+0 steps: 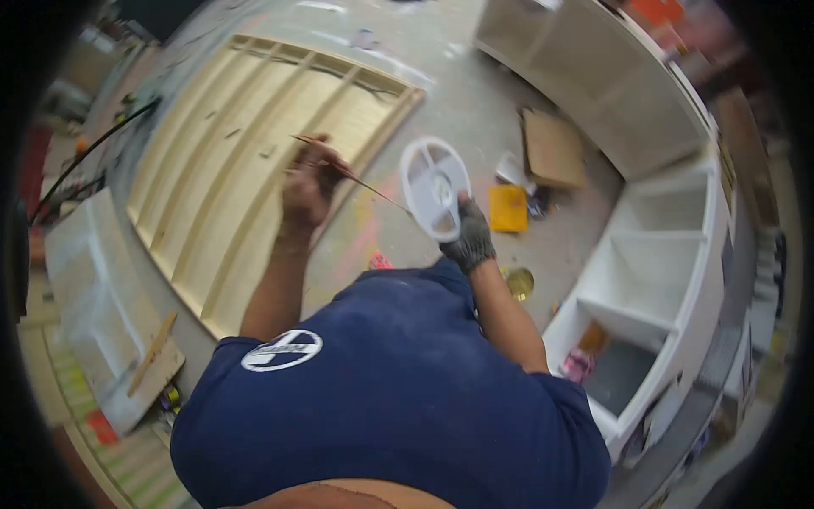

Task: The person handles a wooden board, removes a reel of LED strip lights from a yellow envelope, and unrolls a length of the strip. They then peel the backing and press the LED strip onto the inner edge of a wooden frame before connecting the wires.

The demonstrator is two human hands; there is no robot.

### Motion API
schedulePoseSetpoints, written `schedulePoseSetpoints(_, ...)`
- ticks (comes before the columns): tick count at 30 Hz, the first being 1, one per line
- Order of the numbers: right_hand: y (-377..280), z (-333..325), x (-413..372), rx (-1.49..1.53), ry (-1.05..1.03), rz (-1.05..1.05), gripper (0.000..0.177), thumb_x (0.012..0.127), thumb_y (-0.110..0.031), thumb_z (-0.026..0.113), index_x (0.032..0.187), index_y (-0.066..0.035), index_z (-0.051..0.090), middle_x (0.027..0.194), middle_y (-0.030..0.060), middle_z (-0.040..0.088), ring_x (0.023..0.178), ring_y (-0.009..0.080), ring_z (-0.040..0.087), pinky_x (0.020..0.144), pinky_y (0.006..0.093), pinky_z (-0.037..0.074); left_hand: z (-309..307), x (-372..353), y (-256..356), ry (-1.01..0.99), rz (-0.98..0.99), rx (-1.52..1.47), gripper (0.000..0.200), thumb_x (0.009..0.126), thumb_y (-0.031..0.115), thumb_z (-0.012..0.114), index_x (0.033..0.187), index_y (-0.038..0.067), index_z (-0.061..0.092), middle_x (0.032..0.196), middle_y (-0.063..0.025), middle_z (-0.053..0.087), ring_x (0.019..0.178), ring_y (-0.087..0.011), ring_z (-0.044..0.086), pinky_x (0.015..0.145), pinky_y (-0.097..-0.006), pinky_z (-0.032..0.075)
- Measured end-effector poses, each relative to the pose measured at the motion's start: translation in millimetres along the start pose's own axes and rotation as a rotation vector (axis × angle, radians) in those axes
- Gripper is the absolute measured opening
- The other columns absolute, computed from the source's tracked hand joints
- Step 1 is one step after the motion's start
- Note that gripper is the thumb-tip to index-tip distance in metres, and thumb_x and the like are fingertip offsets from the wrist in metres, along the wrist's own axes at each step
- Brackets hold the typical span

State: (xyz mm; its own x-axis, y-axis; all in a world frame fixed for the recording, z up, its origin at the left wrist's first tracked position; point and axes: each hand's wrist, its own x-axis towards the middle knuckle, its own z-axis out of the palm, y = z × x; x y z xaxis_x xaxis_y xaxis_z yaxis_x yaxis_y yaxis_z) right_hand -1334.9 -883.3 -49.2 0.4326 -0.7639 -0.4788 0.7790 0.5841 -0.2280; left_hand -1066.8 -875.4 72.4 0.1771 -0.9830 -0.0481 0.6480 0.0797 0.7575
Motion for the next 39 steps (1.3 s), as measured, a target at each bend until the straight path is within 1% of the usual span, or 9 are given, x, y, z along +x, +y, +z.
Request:
schedulePoseSetpoints(8, 24, 48, 25, 0.334, 0.228, -0.375, 0.035, 0.095, -0.021, 0.055, 0.125, -0.005, 0.049, 0.114, 0.0150, 0.063, 0.100, 0.0327, 0.065, 0.082, 0.0477, 0.057, -53, -45, 48, -0.395, -0.328, 0.263, 0.040, 0.102, 0.034, 0.046, 0.105, -0.001, 0.065, 0.064, -0.0058, 0.060, 0.057, -0.0143, 0.059, 0.060, -0.0248, 0.049)
schedulePoseSetpoints(12, 38, 98, 37, 0.105, 0.132, -0.336, 0.038, 0.096, -0.021, 0.054, 0.128, -0.003, 0.046, 0.119, 0.0166, 0.059, 0.105, 0.0340, 0.062, 0.082, 0.0496, 0.057, -117, -82, 40, -0.469, -0.690, 0.674, 0.048, 0.095, 0.039, 0.057, 0.123, 0.000, 0.060, 0.098, -0.0128, 0.069, 0.088, -0.0204, 0.066, 0.081, -0.0334, 0.052)
schedulePoseSetpoints(14, 51, 118, 49, -0.292, 0.115, -0.362, 0.036, 0.097, -0.022, 0.053, 0.125, -0.002, 0.046, 0.118, 0.0158, 0.058, 0.103, 0.0327, 0.062, 0.081, 0.0484, 0.057, -144, -108, 56, -0.536, -0.298, 1.288, 0.068, 0.083, 0.040, 0.071, 0.135, 0.002, 0.050, 0.126, -0.0151, 0.060, 0.117, -0.0260, 0.056, 0.100, -0.0387, 0.043)
schedulePoseSetpoints(19, 92, 130, 77, -1.403, -0.427, -0.495, 0.045, 0.093, -0.041, 0.058, 0.113, -0.002, 0.047, 0.101, 0.0132, 0.055, 0.083, 0.0239, 0.063, 0.068, 0.0415, 0.058, -179, -119, 72, 0.193, -0.098, 0.866, 0.086, 0.075, 0.034, 0.082, 0.144, 0.006, 0.039, 0.132, -0.0122, 0.055, 0.120, -0.0219, 0.051, 0.104, -0.0380, 0.037)
schedulePoseSetpoints(22, 129, 188, 65, -1.142, -0.527, 0.031, 0.035, 0.095, -0.042, 0.055, 0.088, -0.007, 0.055, 0.079, -0.0013, 0.053, 0.071, 0.0126, 0.051, 0.060, 0.0326, 0.046, -202, -84, 16, 0.416, 0.012, 0.570, 0.066, 0.089, 0.019, 0.070, 0.142, -0.001, 0.035, 0.108, -0.0041, 0.059, 0.096, -0.0119, 0.057, 0.089, -0.0267, 0.047)
schedulePoseSetpoints(24, 156, 198, 74, -1.392, -0.562, -0.136, 0.036, 0.096, -0.038, 0.053, 0.084, -0.005, 0.058, 0.079, 0.0040, 0.061, 0.076, 0.0119, 0.058, 0.068, 0.0300, 0.049, -166, -87, 46, 0.386, -0.055, 0.333, 0.058, 0.090, 0.023, 0.068, 0.136, 0.000, 0.043, 0.112, -0.0044, 0.062, 0.103, -0.0141, 0.059, 0.080, -0.0274, 0.049)
schedulePoseSetpoints(27, 182, 210, 74, -1.303, -0.672, 0.087, 0.046, 0.090, -0.036, 0.066, 0.115, 0.001, 0.055, 0.097, 0.0065, 0.064, 0.089, 0.0143, 0.060, 0.073, 0.0322, 0.053, -140, -101, 45, 0.475, 0.246, -0.334, 0.041, 0.093, 0.011, 0.058, 0.132, 0.000, 0.046, 0.129, -0.0111, 0.054, 0.115, -0.0240, 0.056, 0.101, -0.0409, 0.044)
schedulePoseSetpoints(35, 204, 209, 63, -1.392, -0.703, 0.652, 0.035, 0.087, -0.029, 0.069, 0.104, 0.001, 0.062, 0.079, 0.0098, 0.063, 0.062, 0.0162, 0.059, 0.055, 0.0282, 0.049, -170, -126, 74, 0.547, 0.453, 0.067, 0.037, 0.091, 0.011, 0.065, 0.125, 0.001, 0.055, 0.118, -0.0074, 0.063, 0.105, -0.0179, 0.060, 0.093, -0.0327, 0.047)
schedulePoseSetpoints(39, 185, 195, 83, -1.476, -0.774, 0.368, 0.027, 0.091, -0.032, 0.064, 0.095, -0.005, 0.064, 0.073, 0.0019, 0.059, 0.057, 0.0097, 0.053, 0.051, 0.0258, 0.044, -182, -136, 115, 0.643, 0.470, 0.357, 0.040, 0.085, 0.005, 0.068, 0.122, -0.001, 0.054, 0.113, -0.0076, 0.064, 0.101, -0.0166, 0.061, 0.093, -0.0313, 0.047)
